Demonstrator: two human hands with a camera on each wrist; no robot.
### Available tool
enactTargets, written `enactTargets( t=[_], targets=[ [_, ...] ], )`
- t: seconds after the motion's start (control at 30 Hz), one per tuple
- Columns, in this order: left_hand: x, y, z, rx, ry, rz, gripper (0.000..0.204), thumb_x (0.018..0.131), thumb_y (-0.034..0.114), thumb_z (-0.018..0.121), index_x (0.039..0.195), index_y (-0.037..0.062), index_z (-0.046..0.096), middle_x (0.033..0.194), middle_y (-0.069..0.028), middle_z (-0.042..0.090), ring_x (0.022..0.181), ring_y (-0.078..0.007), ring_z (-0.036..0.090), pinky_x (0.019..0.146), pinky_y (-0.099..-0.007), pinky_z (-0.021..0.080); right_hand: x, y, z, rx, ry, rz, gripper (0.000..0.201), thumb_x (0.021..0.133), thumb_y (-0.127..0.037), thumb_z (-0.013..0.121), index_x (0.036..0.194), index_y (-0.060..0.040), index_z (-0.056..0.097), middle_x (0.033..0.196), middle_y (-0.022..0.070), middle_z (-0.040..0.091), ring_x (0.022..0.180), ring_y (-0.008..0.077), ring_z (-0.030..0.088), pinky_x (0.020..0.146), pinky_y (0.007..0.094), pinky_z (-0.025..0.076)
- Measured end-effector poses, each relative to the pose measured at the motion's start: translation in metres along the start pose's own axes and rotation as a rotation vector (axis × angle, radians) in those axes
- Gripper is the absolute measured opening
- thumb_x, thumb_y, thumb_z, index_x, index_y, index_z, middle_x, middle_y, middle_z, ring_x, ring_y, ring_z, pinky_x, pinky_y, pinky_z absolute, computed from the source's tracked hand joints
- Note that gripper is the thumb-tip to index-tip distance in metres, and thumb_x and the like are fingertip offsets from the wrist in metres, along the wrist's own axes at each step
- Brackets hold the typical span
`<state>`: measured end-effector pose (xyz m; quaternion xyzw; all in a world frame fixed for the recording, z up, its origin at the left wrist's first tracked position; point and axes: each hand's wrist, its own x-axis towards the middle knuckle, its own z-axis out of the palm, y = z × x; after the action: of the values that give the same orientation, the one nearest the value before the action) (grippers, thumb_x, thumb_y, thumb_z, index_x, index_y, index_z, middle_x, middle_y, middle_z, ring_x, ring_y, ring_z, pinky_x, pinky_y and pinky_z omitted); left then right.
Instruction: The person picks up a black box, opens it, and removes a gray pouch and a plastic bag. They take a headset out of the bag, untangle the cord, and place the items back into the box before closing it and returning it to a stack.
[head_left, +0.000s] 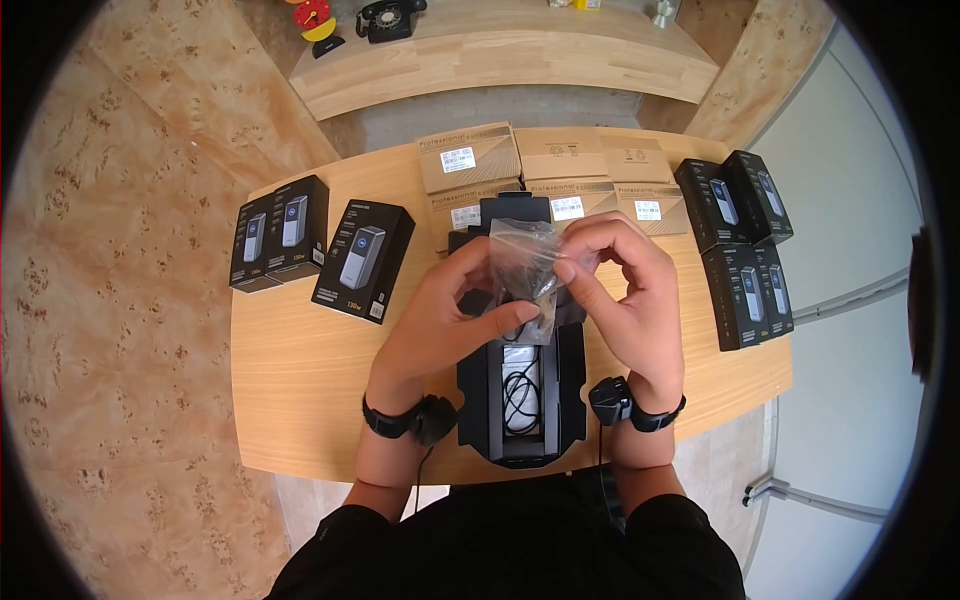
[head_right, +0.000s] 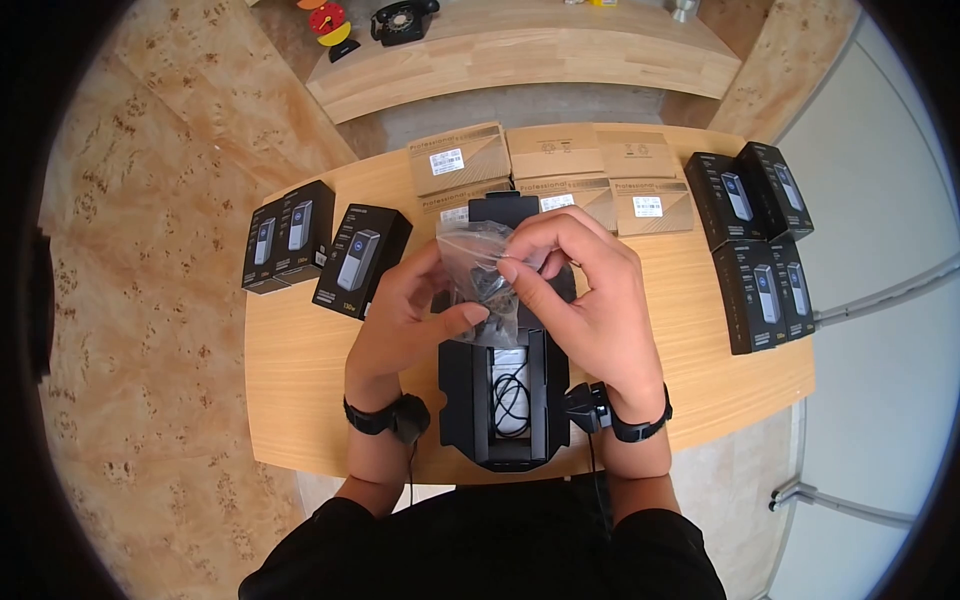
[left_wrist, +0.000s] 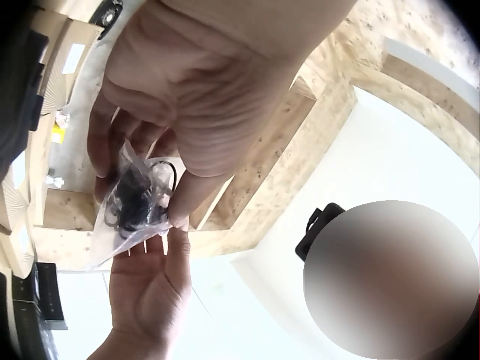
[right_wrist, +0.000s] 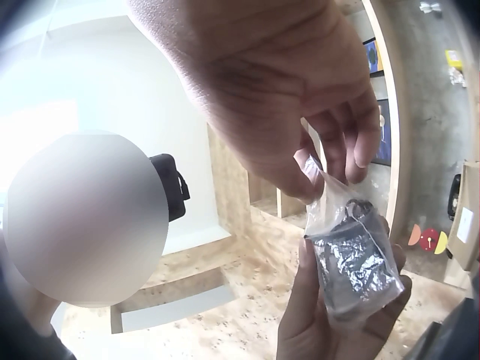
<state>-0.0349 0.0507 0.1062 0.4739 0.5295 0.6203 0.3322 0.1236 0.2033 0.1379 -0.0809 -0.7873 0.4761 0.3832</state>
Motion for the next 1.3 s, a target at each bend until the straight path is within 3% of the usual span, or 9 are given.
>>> enactTargets(
  t=[0.2,0.6,1.1,1.3],
  targets=[
    [0.000,0.003,-0.001,0.103,0.046,0.011,0.038,0.087,0.013,0.084,0.121,0.0038,0.070,0.104,-0.0006,0.072,0.086,-0.0082,0.060,0.077,-0.0248,0.047,-0.001,0.000,0.002,0.035,0.021,0.023,0.013,0.087,0.001,0.080,0.096,-0.0011,0.072,0.094,0.0066,0.073,0.081,0.0146,0.064,0.076,0.0279,0.052],
    [-0.003,0.006,-0.001,0.086,0.035,0.025,0.043,0.089,0.015,0.084,0.127,0.0028,0.069,0.108,-0.0032,0.075,0.095,-0.0111,0.068,0.085,-0.0282,0.053,-0.004,-0.003,0.007,0.110,0.030,0.074,0.014,0.088,0.004,0.080,0.099,-0.0007,0.072,0.091,0.0043,0.074,0.080,0.0104,0.068,0.076,0.0246,0.053],
    [-0.004,0.014,0.000,0.190,0.059,0.101,0.030,0.088,0.008,0.083,0.115,0.0011,0.073,0.106,-0.0065,0.076,0.098,-0.0136,0.071,0.087,-0.0291,0.054,-0.006,-0.006,0.008,0.182,0.043,0.108,0.023,0.086,0.006,0.080,0.106,-0.0018,0.071,0.094,0.0014,0.073,0.085,0.0067,0.067,0.076,0.0222,0.051],
    [0.000,0.006,0.001,0.109,0.162,0.154,0.022,0.093,0.007,0.079,0.113,-0.0001,0.072,0.107,-0.0073,0.073,0.099,-0.0145,0.067,0.090,-0.0292,0.052,-0.006,-0.006,0.007,0.198,0.018,0.118,0.023,0.087,0.005,0.080,0.106,-0.0023,0.071,0.095,0.0008,0.073,0.085,0.0065,0.066,0.078,0.0228,0.050]
  ],
)
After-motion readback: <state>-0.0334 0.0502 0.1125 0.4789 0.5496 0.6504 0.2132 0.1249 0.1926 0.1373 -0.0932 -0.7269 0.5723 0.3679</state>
